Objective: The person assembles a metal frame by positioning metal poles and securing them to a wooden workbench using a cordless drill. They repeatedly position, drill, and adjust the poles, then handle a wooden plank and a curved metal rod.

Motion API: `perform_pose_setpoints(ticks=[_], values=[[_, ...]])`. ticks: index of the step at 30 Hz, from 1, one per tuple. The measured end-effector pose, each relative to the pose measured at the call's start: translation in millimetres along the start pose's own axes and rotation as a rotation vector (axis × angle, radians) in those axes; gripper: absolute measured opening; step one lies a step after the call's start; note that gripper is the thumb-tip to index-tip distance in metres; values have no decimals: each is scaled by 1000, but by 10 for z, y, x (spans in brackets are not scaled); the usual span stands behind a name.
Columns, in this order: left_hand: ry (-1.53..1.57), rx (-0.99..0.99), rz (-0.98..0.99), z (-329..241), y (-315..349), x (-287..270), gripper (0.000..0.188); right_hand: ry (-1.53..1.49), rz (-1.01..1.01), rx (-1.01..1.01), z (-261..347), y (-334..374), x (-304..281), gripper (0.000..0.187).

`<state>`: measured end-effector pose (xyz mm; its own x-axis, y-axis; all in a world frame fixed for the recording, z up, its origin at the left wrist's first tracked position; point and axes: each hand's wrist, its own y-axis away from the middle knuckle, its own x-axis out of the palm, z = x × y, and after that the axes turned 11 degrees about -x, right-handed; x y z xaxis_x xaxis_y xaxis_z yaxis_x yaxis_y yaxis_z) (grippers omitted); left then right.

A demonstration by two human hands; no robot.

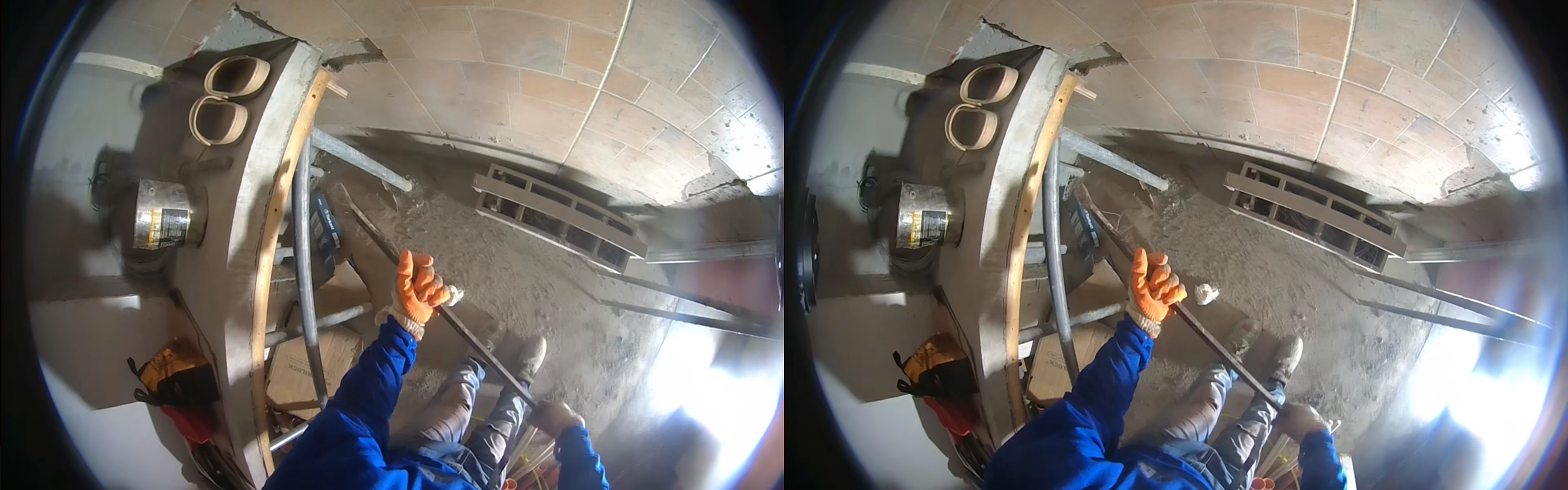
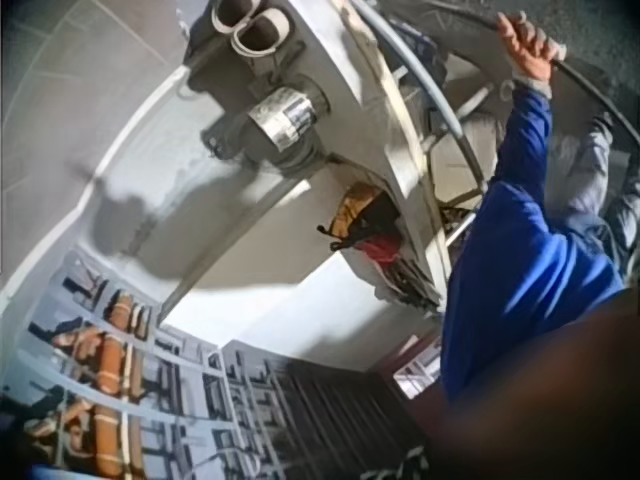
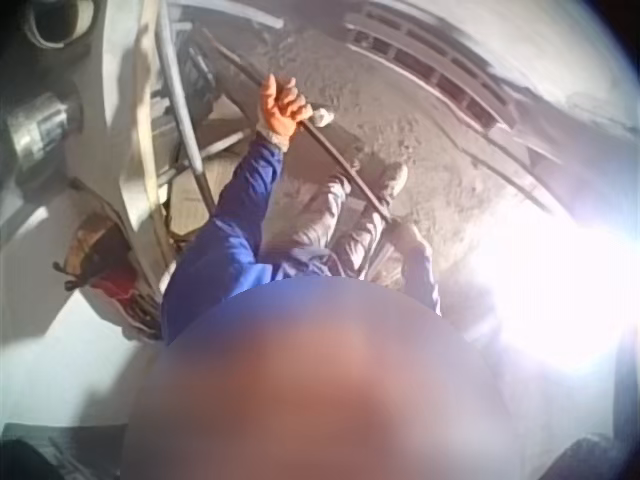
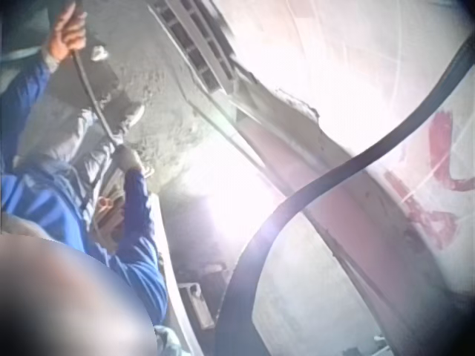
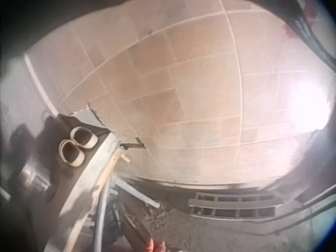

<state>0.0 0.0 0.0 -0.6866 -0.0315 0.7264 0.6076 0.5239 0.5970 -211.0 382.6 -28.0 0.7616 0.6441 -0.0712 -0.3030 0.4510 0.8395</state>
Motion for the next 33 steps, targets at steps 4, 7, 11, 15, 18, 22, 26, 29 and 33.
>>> perform_pose_setpoints(ticks=[4,7,11,15,18,22,26,29,33], values=[[-105,112,-116,-248,-384,-79,41,-622,0,-87,-432,-1112,-167,37],[-221,214,-169,-659,-683,-346,39,-692,-203,-193,-298,-1954,-114,48],[-276,312,-214,-1301,-909,-617,36,-664,-274,-315,234,-2647,-248,51],[-366,376,-451,-1798,-1024,-655,33,-597,-275,-313,798,-2852,-476,48],[-407,404,-473,-1847,-994,-673,31,-537,-326,-315,1031,-2824,-440,45],[-393,375,-482,-1875,-766,-608,37,-604,-152,-238,1262,-2391,-208,44],[-349,365,-458,-1590,-437,-470,53,-581,-180,-248,1371,-1527,-208,40],[-362,216,-286,-918,14,-215,38,-719,-83,-206,1375,-982,-310,36],[-14,-106,-120,325,545,17,37,-735,-141,-295,1512,-593,-246,33]])
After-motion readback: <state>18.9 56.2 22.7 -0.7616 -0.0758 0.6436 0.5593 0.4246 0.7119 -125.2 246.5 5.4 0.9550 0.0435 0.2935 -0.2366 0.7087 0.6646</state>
